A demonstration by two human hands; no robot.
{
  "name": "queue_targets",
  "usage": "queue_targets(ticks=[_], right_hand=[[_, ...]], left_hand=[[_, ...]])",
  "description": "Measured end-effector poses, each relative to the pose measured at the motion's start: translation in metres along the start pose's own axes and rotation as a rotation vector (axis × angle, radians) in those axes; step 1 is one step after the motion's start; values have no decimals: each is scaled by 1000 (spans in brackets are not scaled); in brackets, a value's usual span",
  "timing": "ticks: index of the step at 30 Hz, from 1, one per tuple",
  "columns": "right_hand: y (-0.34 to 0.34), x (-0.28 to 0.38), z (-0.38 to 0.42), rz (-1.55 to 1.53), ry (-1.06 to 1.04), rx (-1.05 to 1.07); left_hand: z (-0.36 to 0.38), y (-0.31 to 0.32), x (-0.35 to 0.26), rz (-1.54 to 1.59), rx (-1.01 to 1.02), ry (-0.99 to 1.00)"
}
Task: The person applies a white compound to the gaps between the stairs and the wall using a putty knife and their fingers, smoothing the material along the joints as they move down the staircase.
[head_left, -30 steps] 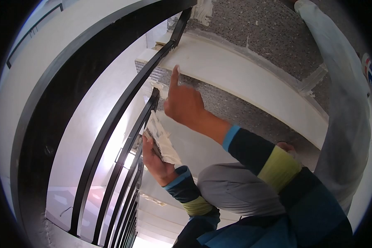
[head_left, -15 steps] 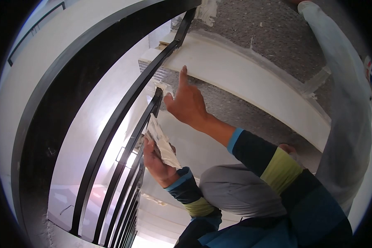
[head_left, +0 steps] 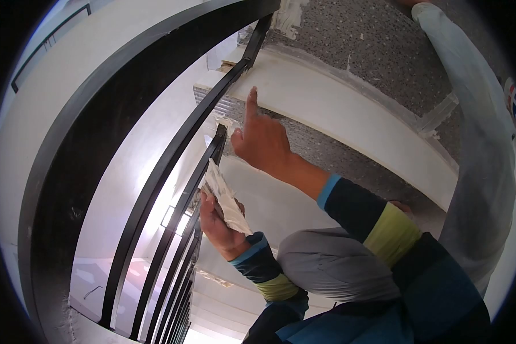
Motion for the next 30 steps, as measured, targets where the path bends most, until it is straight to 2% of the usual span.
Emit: queue_targets(ticks=[2,4,8,10,14,17,18,19,20,22,23,25,26,28,29,30], right_hand=[[-1,0,0,48,11,-25],[11,3,12,105,16,177],[6,8,23,52,64,196],[-6,1,13,-54,75,-10],[1,-10,-1,-109,101,-57],[5,-8,-5,-164,32,-98],[10,-7,-7,-186,-12,-3],[13,-4,-8,-205,-57,92],[-2,7,-5,-203,-60,91],[-22,32,12,-272,-131,334],[-31,32,16,-263,-140,333],[-47,52,31,-239,-434,449],[-56,58,32,-209,-445,443],[-64,82,49,-46,-689,581],[-67,90,55,-28,-753,583],[-68,100,59,-1,-814,585]], left_hand=[[-4,-5,3,-29,67,-11],[-6,-9,4,-23,80,-4],[-4,-12,5,-34,75,-6],[-3,-13,5,-23,58,-9],[-3,-12,5,3,68,-2],[0,-8,3,-29,33,-7],[-2,-11,5,-27,36,-6],[-5,-8,8,96,185,-6],[-5,-2,9,218,332,-7],[-8,-2,13,302,373,-33],[-9,1,14,388,415,-63],[-11,7,21,463,460,-117],[-12,14,26,527,498,-179],[-12,23,29,540,519,-229],[-9,34,29,528,523,-283],[-8,33,29,549,352,-334]])
Point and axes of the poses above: each hand's wrist, its own z-axis away from the middle knuckle, its own y-axis out of the palm, x = y × z, the point moved 7 cm from there along -z, towards the middle knuckle, and after that the axes turned 12 degrees about -z, right-handed, at the moved point
